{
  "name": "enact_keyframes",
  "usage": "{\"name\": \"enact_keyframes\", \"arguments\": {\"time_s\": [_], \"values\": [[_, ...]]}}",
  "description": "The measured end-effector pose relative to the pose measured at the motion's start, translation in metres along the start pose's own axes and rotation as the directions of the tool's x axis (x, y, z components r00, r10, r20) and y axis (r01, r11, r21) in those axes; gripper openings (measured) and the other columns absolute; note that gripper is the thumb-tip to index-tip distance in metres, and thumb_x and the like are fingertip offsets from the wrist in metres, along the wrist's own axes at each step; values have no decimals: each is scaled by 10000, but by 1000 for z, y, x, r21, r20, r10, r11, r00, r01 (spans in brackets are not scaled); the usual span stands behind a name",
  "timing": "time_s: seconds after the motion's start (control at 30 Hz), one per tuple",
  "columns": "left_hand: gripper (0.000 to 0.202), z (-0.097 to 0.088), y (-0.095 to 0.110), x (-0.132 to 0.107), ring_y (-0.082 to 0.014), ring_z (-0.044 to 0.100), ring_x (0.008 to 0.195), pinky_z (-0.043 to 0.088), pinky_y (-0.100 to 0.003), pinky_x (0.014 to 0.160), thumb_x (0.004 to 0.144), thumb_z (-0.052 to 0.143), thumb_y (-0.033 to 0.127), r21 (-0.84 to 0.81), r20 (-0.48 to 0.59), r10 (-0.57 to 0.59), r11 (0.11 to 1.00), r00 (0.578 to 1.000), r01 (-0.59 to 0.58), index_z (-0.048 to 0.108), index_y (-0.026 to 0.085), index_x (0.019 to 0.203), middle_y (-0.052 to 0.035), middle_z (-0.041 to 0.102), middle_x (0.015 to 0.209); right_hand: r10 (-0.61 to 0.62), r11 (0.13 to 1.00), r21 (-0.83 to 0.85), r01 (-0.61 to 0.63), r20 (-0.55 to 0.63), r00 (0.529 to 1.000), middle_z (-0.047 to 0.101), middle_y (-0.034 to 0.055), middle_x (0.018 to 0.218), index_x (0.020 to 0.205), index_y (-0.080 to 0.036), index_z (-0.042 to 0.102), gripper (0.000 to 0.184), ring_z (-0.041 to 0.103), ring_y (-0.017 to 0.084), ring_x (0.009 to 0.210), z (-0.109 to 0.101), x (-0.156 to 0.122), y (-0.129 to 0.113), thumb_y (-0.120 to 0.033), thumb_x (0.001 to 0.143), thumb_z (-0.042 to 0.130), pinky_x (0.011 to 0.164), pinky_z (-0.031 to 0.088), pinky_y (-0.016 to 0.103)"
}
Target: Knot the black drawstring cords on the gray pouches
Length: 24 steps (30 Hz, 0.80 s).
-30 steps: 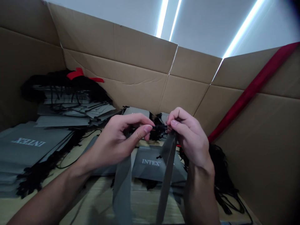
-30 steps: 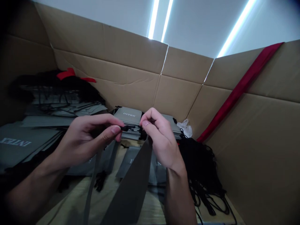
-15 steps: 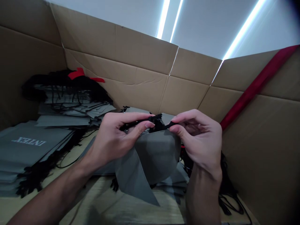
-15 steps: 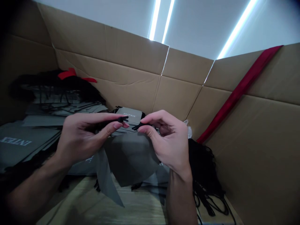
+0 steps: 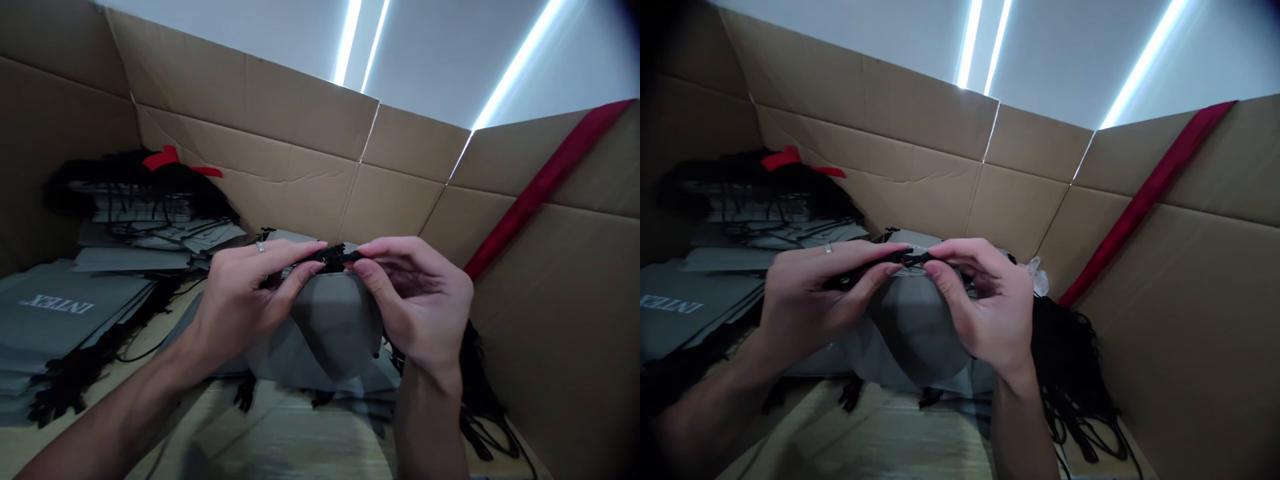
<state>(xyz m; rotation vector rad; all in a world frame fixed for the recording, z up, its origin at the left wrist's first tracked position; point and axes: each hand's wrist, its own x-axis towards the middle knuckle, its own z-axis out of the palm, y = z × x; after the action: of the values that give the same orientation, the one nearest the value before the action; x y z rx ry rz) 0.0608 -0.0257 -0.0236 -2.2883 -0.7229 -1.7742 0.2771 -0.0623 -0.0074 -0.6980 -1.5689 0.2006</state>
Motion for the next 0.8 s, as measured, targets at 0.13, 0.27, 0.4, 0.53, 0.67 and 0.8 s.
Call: {"name": "enact_keyframes", "arguments": {"time_s": [0.13,0.27,0.4,0.53,0.67,0.8], "values": [[188,-1,3,0,-132,850,968,633,-192,937,1048,779,194,-45,-7,8,999,1000,-9,859,188,1218,-31,897,1159,32,998,54,-31,-16,999,864,18,998,1067,-279,856,111,854,189,867,8,0,0,-245,972,904,801,735,287],[187,-3,5,0,-140,845,967,649,-225,931,1039,790,193,-65,4,-3,998,1000,4,851,213,1215,-20,895,1164,61,993,101,-60,-12,998,875,8,1050,1132,-299,866,171,863,185,920,13,0,1,-246,974,902,881,741,297],[204,-3,3,1,-167,853,979,669,-270,934,1051,777,217,-42,-1,-27,999,1000,27,851,251,1238,-7,893,1169,63,993,101,-64,13,998,874,19,1032,1110,-286,873,140,861,194,909,10,-1,2,-238,980,892,884,738,317],[199,-1,0,2,-161,857,981,664,-244,938,1074,742,210,-2,-28,-30,1000,999,30,860,239,1232,-6,897,1157,64,993,98,-70,61,996,871,20,1020,1094,-268,872,139,855,181,890,4,0,3,-194,976,881,838,717,282],[189,1,-1,1,-151,862,961,661,-210,927,1056,768,200,-9,-49,-7,1000,999,7,869,225,1213,-7,900,1142,95,986,129,-109,110,989,870,0,1006,1081,-265,872,146,851,153,891,5,0,5,-167,972,875,831,693,230],[183,2,-3,1,-147,865,938,667,-202,908,1046,780,188,18,-68,17,1000,998,-16,872,239,1195,9,901,1126,95,980,164,-112,109,990,870,-27,995,1072,-277,873,160,843,114,887,9,1,4,-150,976,866,833,671,170]]}}
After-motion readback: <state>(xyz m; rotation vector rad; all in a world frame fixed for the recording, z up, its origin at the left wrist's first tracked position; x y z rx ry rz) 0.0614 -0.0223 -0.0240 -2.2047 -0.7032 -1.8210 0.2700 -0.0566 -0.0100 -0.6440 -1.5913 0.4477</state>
